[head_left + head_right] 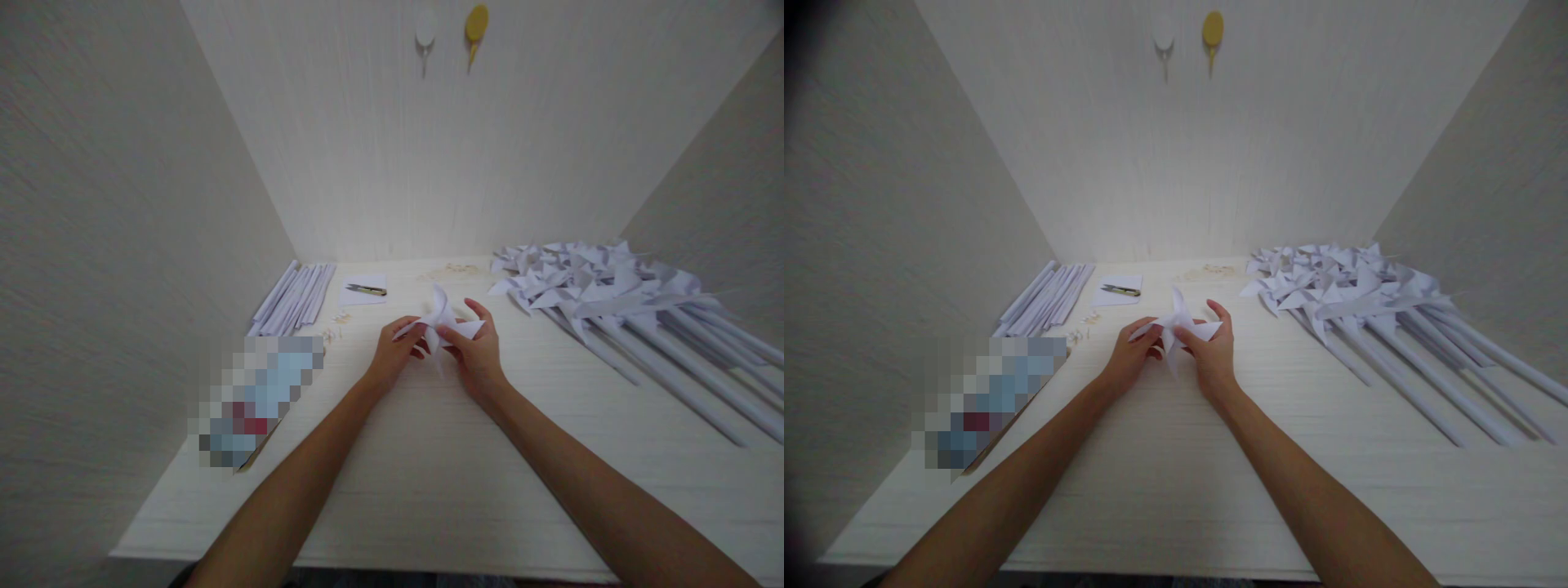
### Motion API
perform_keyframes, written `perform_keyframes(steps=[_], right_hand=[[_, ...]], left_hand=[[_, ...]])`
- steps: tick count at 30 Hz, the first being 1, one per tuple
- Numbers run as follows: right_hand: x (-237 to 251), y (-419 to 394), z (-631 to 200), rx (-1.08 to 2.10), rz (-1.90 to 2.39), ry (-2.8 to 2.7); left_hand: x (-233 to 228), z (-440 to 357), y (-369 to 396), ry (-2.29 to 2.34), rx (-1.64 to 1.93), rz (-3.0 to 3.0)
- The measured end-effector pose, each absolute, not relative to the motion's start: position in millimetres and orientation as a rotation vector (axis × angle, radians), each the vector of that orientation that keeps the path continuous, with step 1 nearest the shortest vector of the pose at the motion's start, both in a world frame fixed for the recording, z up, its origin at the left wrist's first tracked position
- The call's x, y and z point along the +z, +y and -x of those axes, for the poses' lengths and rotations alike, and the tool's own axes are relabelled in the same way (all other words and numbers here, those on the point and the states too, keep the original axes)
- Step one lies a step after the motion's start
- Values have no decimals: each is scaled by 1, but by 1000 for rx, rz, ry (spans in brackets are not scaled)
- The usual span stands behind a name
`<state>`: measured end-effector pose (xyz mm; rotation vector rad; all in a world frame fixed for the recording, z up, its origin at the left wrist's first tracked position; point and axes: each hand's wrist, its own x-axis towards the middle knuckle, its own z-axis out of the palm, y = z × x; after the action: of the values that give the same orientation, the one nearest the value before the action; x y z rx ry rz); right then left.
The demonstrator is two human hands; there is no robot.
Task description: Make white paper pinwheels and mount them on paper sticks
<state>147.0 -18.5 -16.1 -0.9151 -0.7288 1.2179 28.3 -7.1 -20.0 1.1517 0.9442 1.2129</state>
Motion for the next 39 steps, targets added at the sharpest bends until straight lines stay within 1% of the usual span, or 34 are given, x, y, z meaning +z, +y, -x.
perform_keyframes(steps=[5,10,14,22,33,39], right_hand=[[-19,-18,-147,1125,992,-762],[-18,-18,-148,1056,1101,-840],[-17,-18,-147,1114,1117,-878],[-23,-15,-146,1296,873,-932],[-18,-17,-145,1258,984,-892],[-21,-15,-146,1265,896,-855]], left_hand=[[-19,-30,-7,973,1242,-1123],[-16,-29,-8,1051,1393,-1175],[-17,-29,-8,1130,1430,-1232],[-21,-26,-4,1188,1442,-1109],[-18,-28,-6,1193,1403,-1154],[-20,-27,-5,1159,1410,-1183]])
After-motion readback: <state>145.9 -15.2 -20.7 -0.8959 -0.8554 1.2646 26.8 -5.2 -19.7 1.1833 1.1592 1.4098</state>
